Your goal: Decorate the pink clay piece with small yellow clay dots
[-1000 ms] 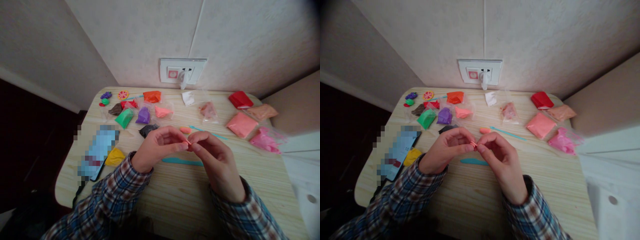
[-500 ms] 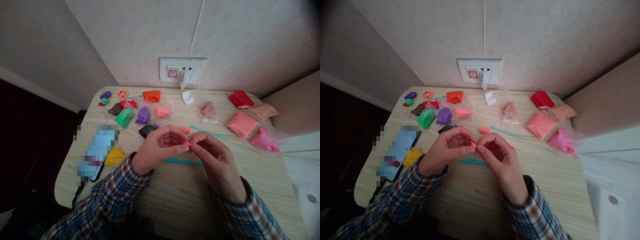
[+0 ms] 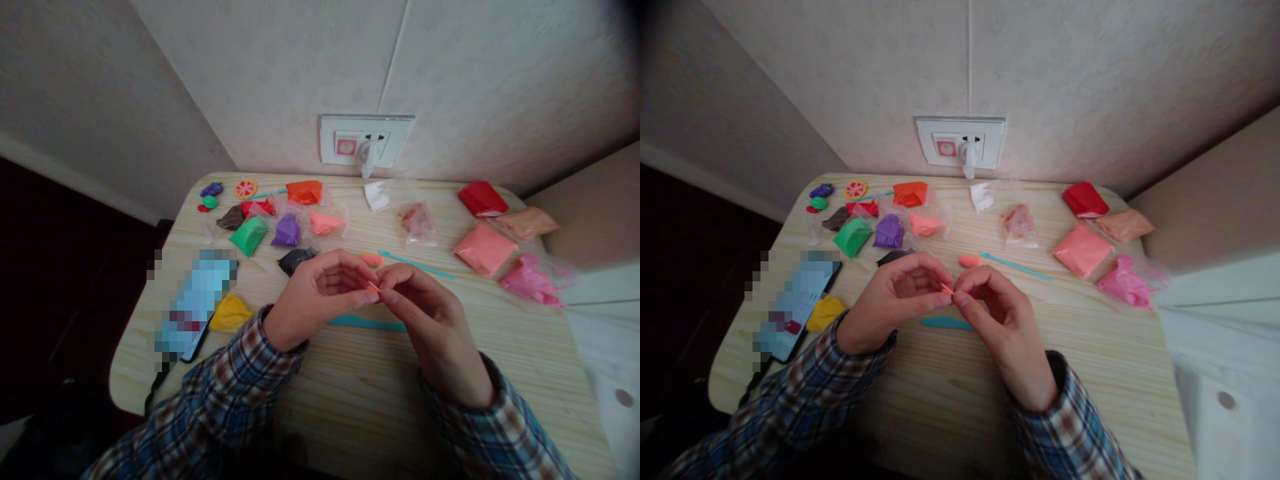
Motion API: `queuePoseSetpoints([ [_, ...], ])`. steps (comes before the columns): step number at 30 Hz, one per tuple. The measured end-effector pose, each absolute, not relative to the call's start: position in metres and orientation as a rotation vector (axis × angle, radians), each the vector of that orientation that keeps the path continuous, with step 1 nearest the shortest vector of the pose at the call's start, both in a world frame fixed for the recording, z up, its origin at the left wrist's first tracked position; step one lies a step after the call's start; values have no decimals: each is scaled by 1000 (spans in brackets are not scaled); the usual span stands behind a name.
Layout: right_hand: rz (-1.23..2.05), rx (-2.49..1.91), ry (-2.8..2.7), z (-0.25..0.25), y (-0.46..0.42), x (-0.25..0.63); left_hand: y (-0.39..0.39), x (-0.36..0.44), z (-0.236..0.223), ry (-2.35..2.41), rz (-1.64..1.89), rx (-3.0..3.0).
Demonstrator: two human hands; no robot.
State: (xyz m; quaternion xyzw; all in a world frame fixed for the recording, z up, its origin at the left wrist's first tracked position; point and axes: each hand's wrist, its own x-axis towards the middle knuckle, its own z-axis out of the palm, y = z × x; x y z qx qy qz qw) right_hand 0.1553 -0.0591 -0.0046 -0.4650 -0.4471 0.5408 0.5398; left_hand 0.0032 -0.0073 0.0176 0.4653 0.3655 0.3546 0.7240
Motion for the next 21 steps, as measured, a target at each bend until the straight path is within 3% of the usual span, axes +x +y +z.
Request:
queuePoseSetpoints([
  [21, 1376, -1044, -1054, -3, -59, 157, -7, 0, 16, 714, 691, 944],
])
